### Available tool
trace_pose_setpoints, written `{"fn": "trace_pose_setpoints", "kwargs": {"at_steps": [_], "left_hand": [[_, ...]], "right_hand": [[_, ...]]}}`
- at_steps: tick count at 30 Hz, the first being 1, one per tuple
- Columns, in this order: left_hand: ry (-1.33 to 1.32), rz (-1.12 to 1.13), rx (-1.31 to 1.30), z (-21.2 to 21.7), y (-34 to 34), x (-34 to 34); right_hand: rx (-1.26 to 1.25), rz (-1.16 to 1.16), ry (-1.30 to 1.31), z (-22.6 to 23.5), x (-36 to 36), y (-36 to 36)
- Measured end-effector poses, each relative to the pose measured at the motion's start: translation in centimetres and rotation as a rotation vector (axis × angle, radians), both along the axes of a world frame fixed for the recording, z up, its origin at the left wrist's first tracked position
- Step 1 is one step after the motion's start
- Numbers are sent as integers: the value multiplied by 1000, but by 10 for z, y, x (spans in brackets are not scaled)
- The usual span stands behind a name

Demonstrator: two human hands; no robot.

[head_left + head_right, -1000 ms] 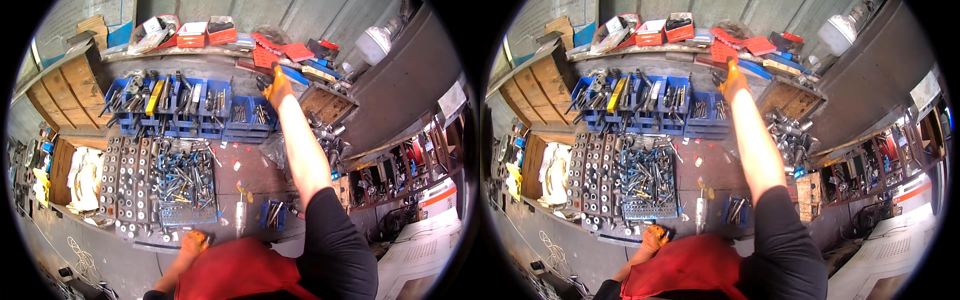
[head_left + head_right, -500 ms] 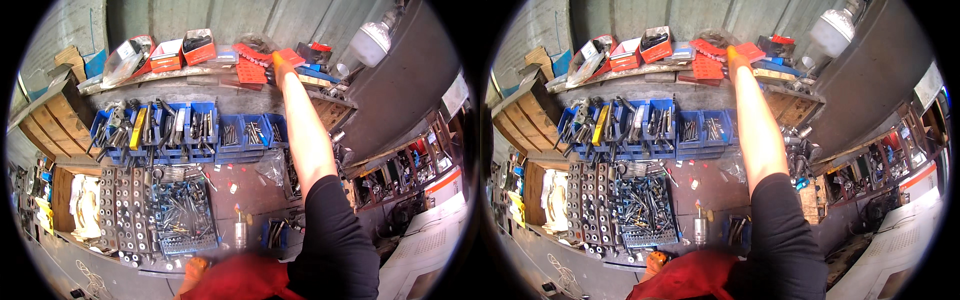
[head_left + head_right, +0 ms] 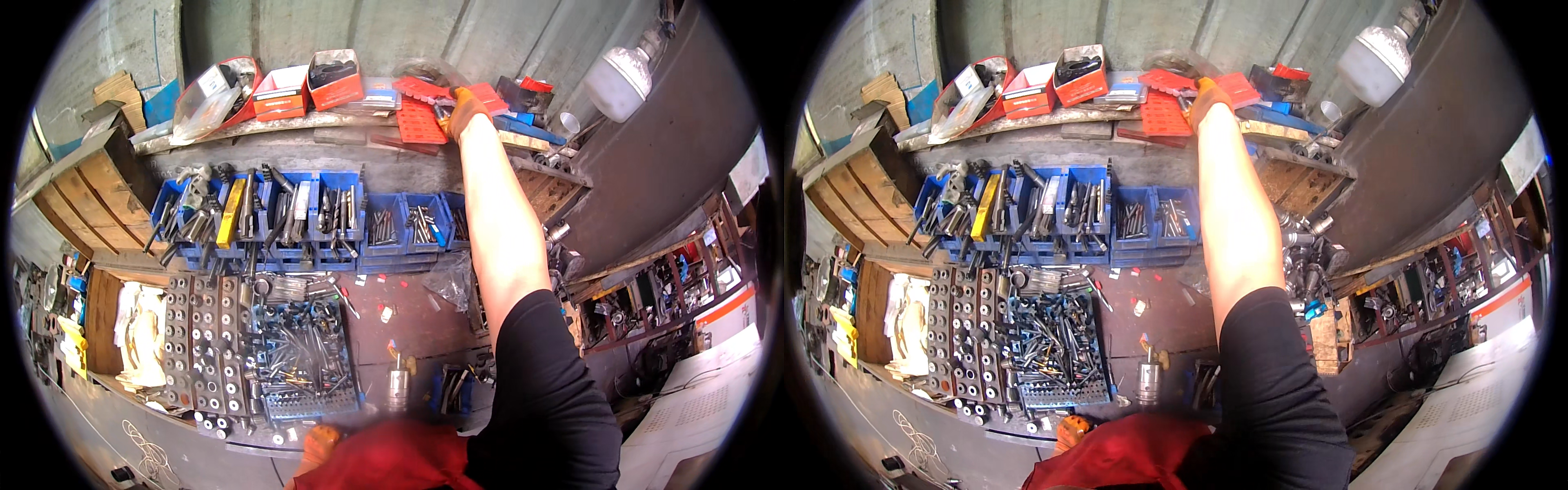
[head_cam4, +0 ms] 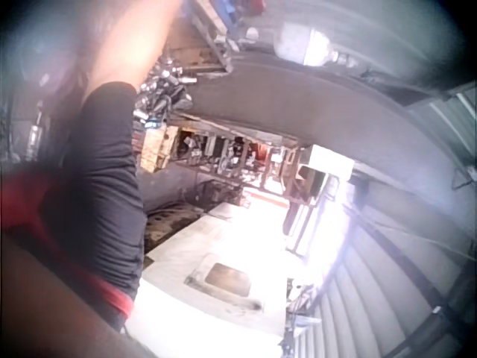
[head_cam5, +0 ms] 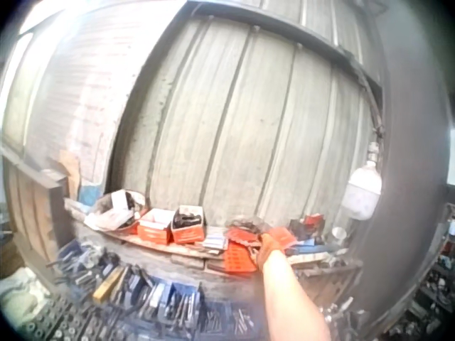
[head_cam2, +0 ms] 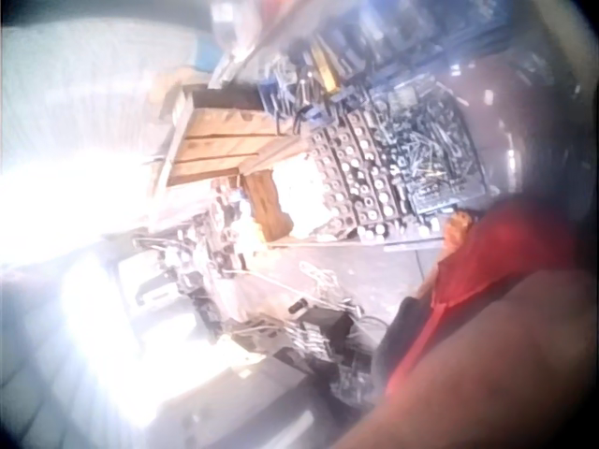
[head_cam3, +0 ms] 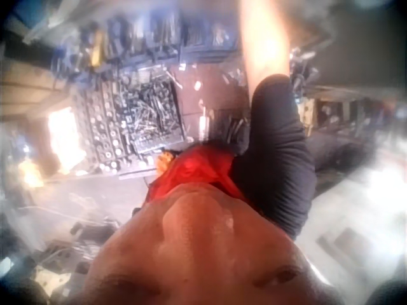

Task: The person organizes various metal drill bits and tools on a workbench by taking them out of red plastic cases and placing them into blue bins or back into the cases after handling them.

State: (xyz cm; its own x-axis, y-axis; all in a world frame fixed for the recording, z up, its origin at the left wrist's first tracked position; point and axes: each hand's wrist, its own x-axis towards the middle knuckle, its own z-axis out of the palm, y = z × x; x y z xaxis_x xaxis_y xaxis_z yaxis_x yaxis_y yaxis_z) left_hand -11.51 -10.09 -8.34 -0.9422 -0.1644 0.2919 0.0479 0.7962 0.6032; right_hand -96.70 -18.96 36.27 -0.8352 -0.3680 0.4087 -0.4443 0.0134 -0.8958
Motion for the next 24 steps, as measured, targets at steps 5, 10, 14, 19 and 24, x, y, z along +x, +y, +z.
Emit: {"fn": "trace_pose_setpoints", "kwargs": {"at_steps": [5,10,14,19,24], "left_hand": [[-203,260,-6,26,31,77],[-189,218,-22,12,38,85],[-95,218,29,40,34,81],[-73,252,104,62,31,81],[-54,193,1025,107,34,97]], "right_hand": [[-615,323,-850,-27,289,-74],[-427,365,-746,-11,413,58],[-301,425,-708,-14,523,126],[-133,541,-725,-16,596,178],[-47,727,-722,8,637,198]]}}
